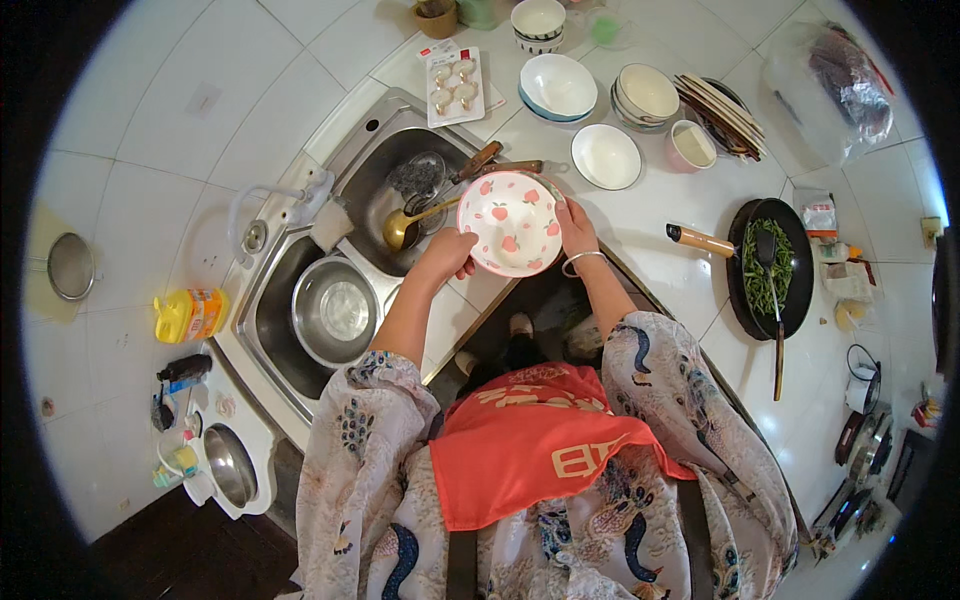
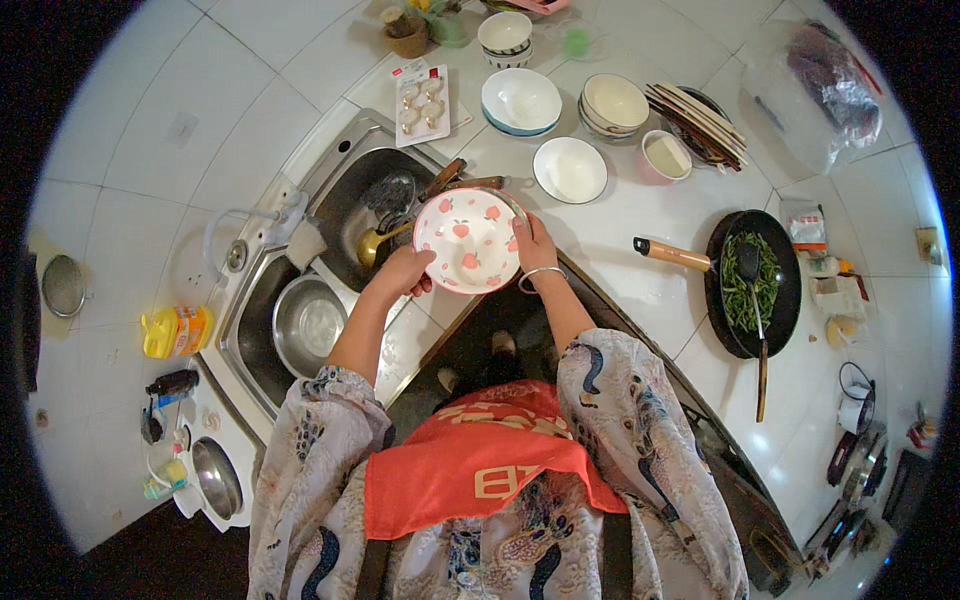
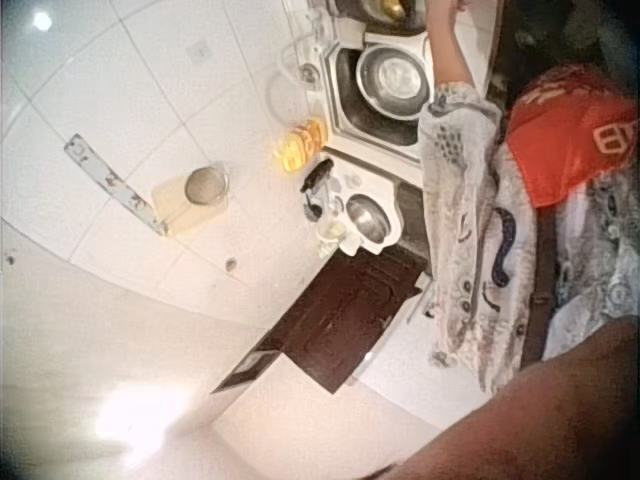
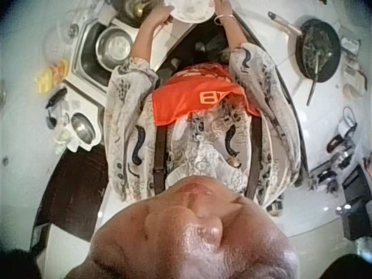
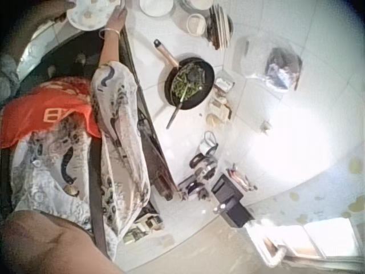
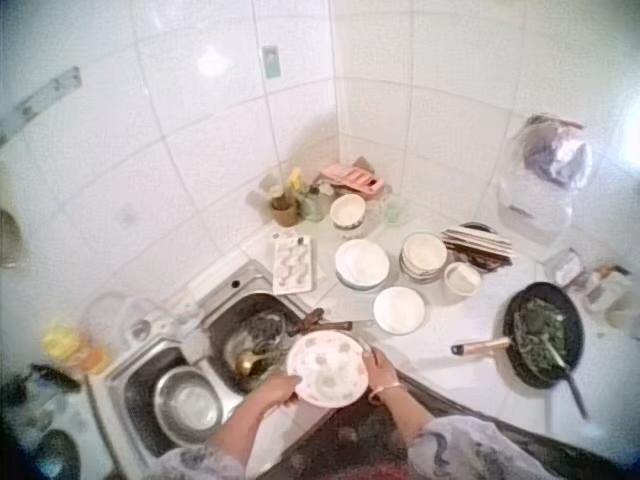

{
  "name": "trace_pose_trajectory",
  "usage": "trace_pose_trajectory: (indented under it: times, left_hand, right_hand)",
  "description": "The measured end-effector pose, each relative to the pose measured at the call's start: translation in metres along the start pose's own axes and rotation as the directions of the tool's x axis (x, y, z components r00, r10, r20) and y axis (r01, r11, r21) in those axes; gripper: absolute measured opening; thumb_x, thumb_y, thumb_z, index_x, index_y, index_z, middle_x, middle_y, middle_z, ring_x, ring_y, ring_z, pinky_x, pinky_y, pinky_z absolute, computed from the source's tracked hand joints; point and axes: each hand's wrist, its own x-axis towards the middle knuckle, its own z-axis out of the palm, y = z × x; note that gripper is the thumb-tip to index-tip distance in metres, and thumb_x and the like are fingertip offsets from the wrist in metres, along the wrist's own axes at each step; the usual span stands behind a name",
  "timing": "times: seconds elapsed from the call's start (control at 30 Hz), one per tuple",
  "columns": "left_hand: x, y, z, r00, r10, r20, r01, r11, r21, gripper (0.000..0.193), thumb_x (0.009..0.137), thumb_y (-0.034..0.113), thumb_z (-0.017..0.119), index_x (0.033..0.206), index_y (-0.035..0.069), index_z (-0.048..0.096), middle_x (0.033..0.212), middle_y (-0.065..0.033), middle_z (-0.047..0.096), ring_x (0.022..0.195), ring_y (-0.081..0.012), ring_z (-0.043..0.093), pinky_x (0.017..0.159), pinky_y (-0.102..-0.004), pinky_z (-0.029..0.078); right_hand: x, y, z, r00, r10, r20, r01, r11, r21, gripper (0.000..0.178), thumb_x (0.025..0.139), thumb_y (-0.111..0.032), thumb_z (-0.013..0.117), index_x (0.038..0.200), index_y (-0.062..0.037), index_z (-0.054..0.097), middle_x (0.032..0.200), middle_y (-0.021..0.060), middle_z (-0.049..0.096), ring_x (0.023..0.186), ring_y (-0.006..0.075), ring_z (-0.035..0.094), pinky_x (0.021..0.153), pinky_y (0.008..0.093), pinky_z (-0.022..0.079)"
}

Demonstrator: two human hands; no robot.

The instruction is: The person washes several bowls and a metal pot lid in a double-basin sink using a sponge and running water. After rinsing, the person places the clean items on the counter and in a cabinet. Finally, the person stirs a dish cooking in a wok on the stove.

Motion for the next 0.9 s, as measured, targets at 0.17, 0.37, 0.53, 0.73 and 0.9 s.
trace_pose_trajectory:
  times: [0.17, 0.37, 0.53, 0.73, 0.9]
  left_hand:
    - [0.000, 0.004, 0.005, 1.000, 0.002, -0.020, 0.001, 0.991, 0.136, 0.036, 0.083, 0.023, 0.040, 0.073, -0.008, 0.055, 0.053, -0.0128, 0.055, 0.040, -0.0182, 0.051, 0.039, -0.0307, 0.040]
    - [0.015, -0.015, 0.016, 0.979, 0.030, -0.204, 0.043, 0.939, 0.343, 0.043, 0.086, 0.034, 0.041, 0.072, -0.003, 0.059, 0.055, -0.0112, 0.057, 0.043, -0.0200, 0.055, 0.041, -0.0324, 0.044]
    - [0.041, -0.061, 0.035, 0.978, 0.127, -0.166, -0.183, 0.901, -0.393, 0.036, 0.089, 0.030, 0.050, 0.099, -0.003, 0.057, 0.074, -0.0114, 0.063, 0.053, -0.0192, 0.061, 0.044, -0.0323, 0.050]
    - [-0.027, -0.049, -0.018, 0.937, 0.275, -0.214, -0.340, 0.857, -0.387, 0.026, 0.090, 0.027, 0.049, 0.093, 0.002, 0.056, 0.063, -0.0046, 0.058, 0.046, -0.0105, 0.052, 0.039, -0.0236, 0.039]
    - [-0.151, -0.048, -0.093, 0.702, 0.424, -0.573, -0.675, 0.653, -0.344, 0.039, 0.086, 0.010, 0.051, 0.123, 0.010, 0.042, 0.093, -0.0081, 0.057, 0.073, -0.0124, 0.058, 0.054, -0.0275, 0.048]
  right_hand:
    - [0.005, 0.002, -0.005, 0.995, 0.088, 0.038, -0.084, 0.992, -0.092, 0.044, 0.083, -0.027, 0.057, 0.117, 0.0004, 0.049, 0.104, 0.0148, 0.059, 0.094, 0.0225, 0.057, 0.081, 0.0321, 0.044]
    - [0.003, -0.026, -0.015, 0.985, 0.118, 0.124, -0.069, 0.936, -0.344, 0.048, 0.078, -0.022, 0.064, 0.118, 0.0002, 0.049, 0.103, 0.0130, 0.061, 0.092, 0.0200, 0.059, 0.081, 0.0316, 0.046]
    - [0.021, -0.008, -0.010, 0.958, 0.265, 0.107, -0.169, 0.828, -0.535, 0.040, 0.079, -0.018, 0.060, 0.114, 0.0007, 0.054, 0.099, 0.0125, 0.063, 0.087, 0.0197, 0.059, 0.077, 0.0318, 0.046]
    - [0.003, -0.082, 0.021, 0.928, -0.130, 0.349, 0.293, 0.834, -0.468, 0.040, 0.081, -0.014, 0.055, 0.116, 0.0030, 0.051, 0.106, 0.0177, 0.060, 0.096, 0.0250, 0.058, 0.086, 0.0340, 0.043]
    - [-0.071, -0.176, 0.129, 0.740, -0.526, 0.420, 0.586, 0.810, -0.019, 0.041, 0.088, -0.008, 0.050, 0.128, -0.0025, 0.042, 0.118, 0.0108, 0.054, 0.105, 0.0181, 0.051, 0.090, 0.0296, 0.040]
